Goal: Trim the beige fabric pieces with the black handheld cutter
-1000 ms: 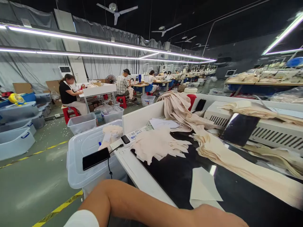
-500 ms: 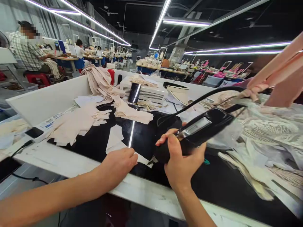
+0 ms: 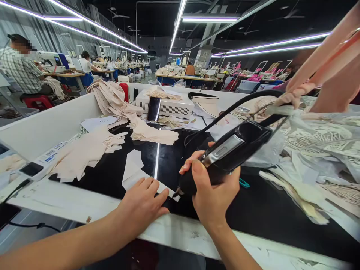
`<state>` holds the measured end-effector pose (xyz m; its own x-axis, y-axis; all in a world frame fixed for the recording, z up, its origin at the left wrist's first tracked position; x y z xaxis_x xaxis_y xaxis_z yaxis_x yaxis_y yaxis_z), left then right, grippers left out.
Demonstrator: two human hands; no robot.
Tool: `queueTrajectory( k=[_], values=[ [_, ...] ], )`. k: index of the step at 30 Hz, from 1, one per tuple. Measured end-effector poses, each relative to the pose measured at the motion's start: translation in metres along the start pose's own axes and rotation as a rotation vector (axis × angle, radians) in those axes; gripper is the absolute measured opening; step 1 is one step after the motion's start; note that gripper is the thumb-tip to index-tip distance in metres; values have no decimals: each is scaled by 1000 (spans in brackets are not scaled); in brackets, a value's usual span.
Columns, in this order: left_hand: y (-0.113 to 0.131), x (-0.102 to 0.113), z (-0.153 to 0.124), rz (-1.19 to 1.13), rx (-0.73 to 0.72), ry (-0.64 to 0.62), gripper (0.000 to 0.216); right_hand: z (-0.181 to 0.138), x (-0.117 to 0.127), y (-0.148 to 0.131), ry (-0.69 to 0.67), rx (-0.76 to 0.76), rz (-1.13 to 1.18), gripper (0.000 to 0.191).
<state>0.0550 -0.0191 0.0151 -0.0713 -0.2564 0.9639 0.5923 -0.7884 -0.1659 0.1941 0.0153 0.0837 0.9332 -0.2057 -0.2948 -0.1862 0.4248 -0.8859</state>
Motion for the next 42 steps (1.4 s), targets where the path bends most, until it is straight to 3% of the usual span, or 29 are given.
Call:
queueTrajectory(
  k=[7,16,30,37,42],
  values=[
    [2,-1,-10,12,-41,77,52,2,-3,-1,0,-29,8,29],
    [0,-5,-12,-7,-63,60,54,19,-14,8,-18,-37,66,28],
    [-3,-6,-13,-32,-77,64,53,20,-21,11,-46,-36,36,26],
    [-4,-4,-12,-48,-91,104,52,25,-26,16,-67,-56,89,30],
    [-5,-3,-12,-68,-94,131,53,26,-30,20,-83,-53,74,24]
  ],
)
Point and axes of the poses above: each hand's wrist, its own z-axis towards the middle knuckle, its own x-axis out of the back of the hand, y = z × x, the point moved 5 cm from there along z, towards the middle knuckle, and after that the axes turned 15 degrees about -x, right-handed, at the moved point
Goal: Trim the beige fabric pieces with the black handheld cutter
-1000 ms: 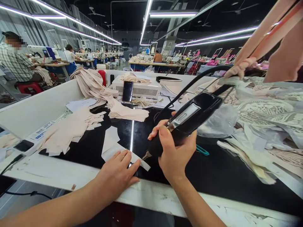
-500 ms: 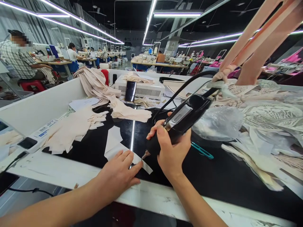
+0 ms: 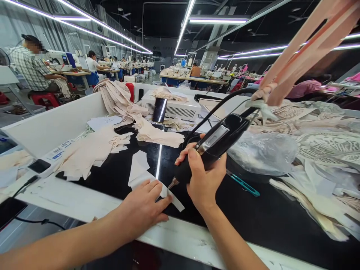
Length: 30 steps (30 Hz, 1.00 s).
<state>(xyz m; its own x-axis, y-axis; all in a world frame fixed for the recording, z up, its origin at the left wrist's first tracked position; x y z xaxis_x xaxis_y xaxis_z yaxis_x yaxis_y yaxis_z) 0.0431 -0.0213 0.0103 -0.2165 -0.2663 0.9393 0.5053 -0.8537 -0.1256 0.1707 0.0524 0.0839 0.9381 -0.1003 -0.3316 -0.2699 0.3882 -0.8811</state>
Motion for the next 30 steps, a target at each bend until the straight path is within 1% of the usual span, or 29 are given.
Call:
queueTrajectory(
  k=[5,9,11,15,19,23,26,30],
  values=[
    [0,-3,-1,-23,11,6,51,3,-3,1,-17,15,64,27],
    [-1,-4,-2,-47,-9,32,50,4,-7,5,-49,14,43,28],
    [-3,-2,-3,-63,-27,43,47,4,-8,6,-48,9,22,26],
    [-8,8,-7,-144,-50,65,38,1,-7,5,-2,13,-4,25],
    [-13,17,-13,-218,34,60,34,-4,-8,-1,19,34,-11,27],
    [-12,16,-15,-208,87,51,33,-10,-8,-4,25,43,-23,28],
    [-12,12,-16,-188,103,56,32,-13,-7,-5,22,43,-29,29],
    [-12,10,-20,-166,91,93,36,-15,-6,-5,16,37,-39,30]
  ],
)
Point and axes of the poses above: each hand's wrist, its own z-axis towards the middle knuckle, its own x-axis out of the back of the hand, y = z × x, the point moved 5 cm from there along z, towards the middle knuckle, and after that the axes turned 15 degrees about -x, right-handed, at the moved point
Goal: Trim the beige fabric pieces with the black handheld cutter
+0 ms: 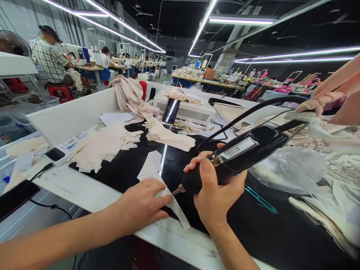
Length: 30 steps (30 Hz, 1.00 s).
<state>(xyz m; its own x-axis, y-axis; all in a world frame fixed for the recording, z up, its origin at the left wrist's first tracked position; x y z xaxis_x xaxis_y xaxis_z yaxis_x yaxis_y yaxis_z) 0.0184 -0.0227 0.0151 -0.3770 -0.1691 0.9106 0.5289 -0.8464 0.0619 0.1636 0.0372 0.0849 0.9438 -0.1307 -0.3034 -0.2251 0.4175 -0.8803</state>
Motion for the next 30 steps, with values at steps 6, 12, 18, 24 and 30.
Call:
queueTrajectory(
  k=[6,12,18,24,30],
  values=[
    [-1,-2,-4,7,-14,12,41,7,-4,3,-3,-17,45,39],
    [0,-3,-2,-4,-25,35,41,11,-11,8,-28,-26,76,39],
    [1,-2,-1,8,-39,51,43,11,-14,9,-16,-34,61,32],
    [0,-1,-2,3,-33,47,40,14,-11,4,3,-58,90,42],
    [1,-4,-2,25,-24,21,41,10,-8,2,-15,-63,92,45]
  ],
)
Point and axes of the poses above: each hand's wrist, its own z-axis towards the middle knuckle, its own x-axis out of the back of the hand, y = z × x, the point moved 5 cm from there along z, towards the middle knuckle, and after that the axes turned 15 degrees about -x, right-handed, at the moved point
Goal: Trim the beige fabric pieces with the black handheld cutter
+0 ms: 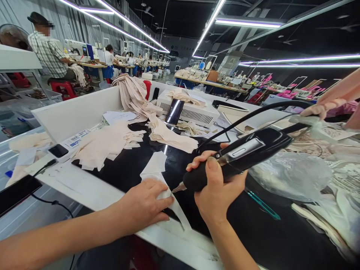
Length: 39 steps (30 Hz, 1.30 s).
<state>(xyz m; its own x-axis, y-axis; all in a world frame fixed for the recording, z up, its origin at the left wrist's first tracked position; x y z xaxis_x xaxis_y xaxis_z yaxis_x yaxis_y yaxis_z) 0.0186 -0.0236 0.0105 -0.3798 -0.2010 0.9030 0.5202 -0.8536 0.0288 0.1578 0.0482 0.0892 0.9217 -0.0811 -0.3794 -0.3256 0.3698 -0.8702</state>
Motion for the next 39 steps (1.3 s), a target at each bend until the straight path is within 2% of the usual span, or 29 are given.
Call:
queueTrajectory(
  k=[4,8,12,15,20,24,30,35,39],
  values=[
    [-2,4,1,-36,-2,-11,36,0,0,4,0,-4,-24,45],
    [-17,15,2,-162,-12,-15,27,5,0,4,-40,3,-21,38],
    [-41,21,-2,-158,-116,-103,40,11,5,-6,-21,22,-26,36],
    [-52,21,-4,-119,-87,-175,44,11,10,-16,4,18,-17,38],
    [-39,18,9,51,122,-280,17,3,21,-28,15,-19,-24,40],
    [-21,16,22,43,213,-347,7,-6,29,-32,14,-41,-29,46],
    [-17,14,24,68,248,-425,6,-12,37,-32,16,-13,-30,43],
    [-16,14,20,111,212,-356,2,-14,36,-26,17,7,-46,43],
    [-14,16,19,156,195,-374,2,-17,35,-19,2,-14,-46,48]
  ],
)
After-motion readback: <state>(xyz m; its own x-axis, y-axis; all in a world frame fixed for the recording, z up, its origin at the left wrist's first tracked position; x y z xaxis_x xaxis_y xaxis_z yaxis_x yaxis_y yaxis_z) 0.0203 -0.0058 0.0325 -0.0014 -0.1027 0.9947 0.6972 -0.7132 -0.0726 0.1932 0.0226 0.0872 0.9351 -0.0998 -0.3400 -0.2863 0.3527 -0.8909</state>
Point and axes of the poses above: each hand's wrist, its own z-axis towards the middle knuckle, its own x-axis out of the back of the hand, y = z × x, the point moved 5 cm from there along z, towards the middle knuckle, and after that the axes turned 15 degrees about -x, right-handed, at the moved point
